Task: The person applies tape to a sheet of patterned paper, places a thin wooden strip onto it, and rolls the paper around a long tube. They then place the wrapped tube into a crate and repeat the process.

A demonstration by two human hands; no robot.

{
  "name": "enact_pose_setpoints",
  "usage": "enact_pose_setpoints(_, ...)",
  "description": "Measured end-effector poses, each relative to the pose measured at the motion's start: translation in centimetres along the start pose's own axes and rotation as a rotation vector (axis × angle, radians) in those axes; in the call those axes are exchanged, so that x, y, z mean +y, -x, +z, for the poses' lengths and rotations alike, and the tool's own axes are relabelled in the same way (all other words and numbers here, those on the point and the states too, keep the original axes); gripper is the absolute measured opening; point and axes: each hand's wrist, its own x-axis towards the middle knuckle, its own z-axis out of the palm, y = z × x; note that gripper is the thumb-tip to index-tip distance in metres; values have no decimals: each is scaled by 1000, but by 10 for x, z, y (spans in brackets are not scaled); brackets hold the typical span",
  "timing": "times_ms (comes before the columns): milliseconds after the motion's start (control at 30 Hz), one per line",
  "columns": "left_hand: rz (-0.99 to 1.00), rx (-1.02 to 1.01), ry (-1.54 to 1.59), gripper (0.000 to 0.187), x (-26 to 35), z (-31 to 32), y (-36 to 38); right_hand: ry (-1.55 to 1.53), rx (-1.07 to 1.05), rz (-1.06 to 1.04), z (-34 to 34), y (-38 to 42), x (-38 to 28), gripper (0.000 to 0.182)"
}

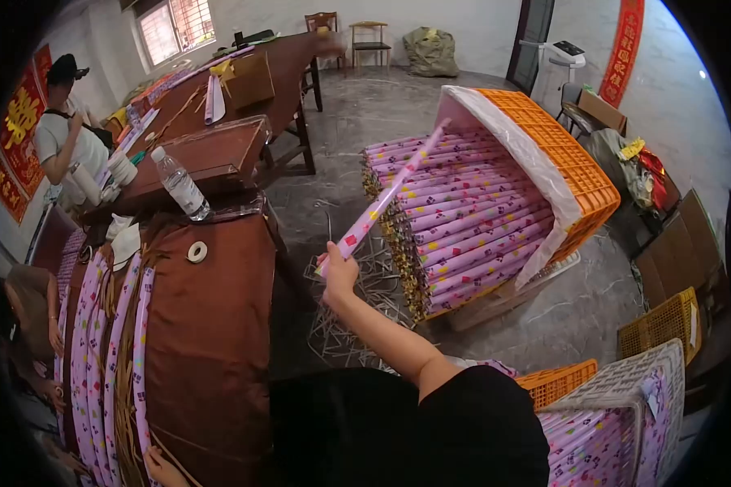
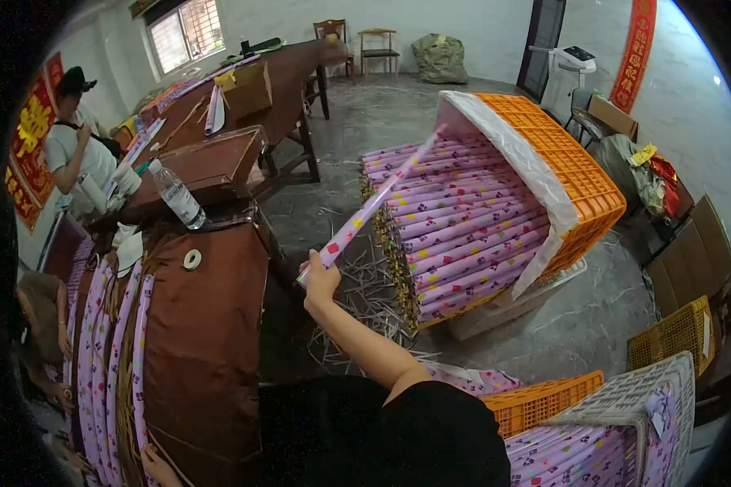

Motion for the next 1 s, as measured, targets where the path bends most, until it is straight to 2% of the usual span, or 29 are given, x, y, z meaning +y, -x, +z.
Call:
enact_pose_setpoints(100, 13, -5, 18, 36, 2, 1, 1, -80, 180, -4, -12, -42, 0, 23)
enact_pose_setpoints(200, 30, -8, 35, 36, 3, 2, 2, -150, 264, -44, -24, -71, -23, 21)
enact_pose_setpoints(300, 56, -14, 51, 36, 4, 3, 2, -148, 324, -105, -37, -132, -33, 25)
enact_pose_setpoints(333, 61, -15, 56, 36, 4, 3, 3, -113, 316, -136, -44, -160, -34, 31)
enact_pose_setpoints(400, 63, -11, 68, 36, 4, 3, 3, 187, 420, -167, -72, -261, -15, 42)
enact_pose_setpoints(433, 59, -4, 78, 36, 4, 3, 3, 21, 108, -160, -65, -239, -55, 56)
enact_pose_setpoints(467, 53, 4, 86, 36, 4, 3, 3, -83, 197, -234, -67, -280, -49, 59)
enact_pose_setpoints(533, 44, 16, 96, 36, 3, 3, 3, -14, 69, 25, -59, -258, -108, 72)
enact_pose_setpoints(567, 39, 20, 100, 36, 2, 3, 4, 46, 92, 84, -63, -267, -117, 61)
enact_pose_setpoints(633, 22, 33, 106, 36, 1, 3, 4, 59, -202, 255, -94, -344, -104, 45)
enact_pose_setpoints(667, 9, 43, 108, 36, 0, 3, 4, -53, -143, 187, -81, -339, -107, 26)
enact_pose_setpoints(700, -5, 54, 109, 36, -1, 3, 4, -66, -53, 103, -68, -329, -108, 24)
enact_pose_setpoints(733, 96, 31, 77, 34, -100, 54, -52, -79, 37, 19, -56, -318, -108, 22)
enact_pose_setpoints(767, 77, 40, 73, 34, -103, 56, -49, -40, 213, -49, -41, -303, -108, 23)
enact_pose_setpoints(833, 136, 54, 118, 34, -97, 52, -45, 140, -28, 160, -80, -379, -70, 50)
enact_pose_setpoints(900, 191, 43, 186, 31, -95, 50, -42, 36, 260, -6, -50, -328, -87, 18)
enact_pose_setpoints(933, 219, 51, 228, 30, -95, 49, -39, 49, 144, -8, -59, -328, -76, 20)
enact_pose_setpoints(967, 270, 58, 216, 28, -97, 49, -38, 63, 19, 3, -88, -376, -71, 23)
enact_pose_setpoints(1000, 315, 67, 198, 25, -99, 49, -40, -49, 323, -158, -111, -485, -13, 27)
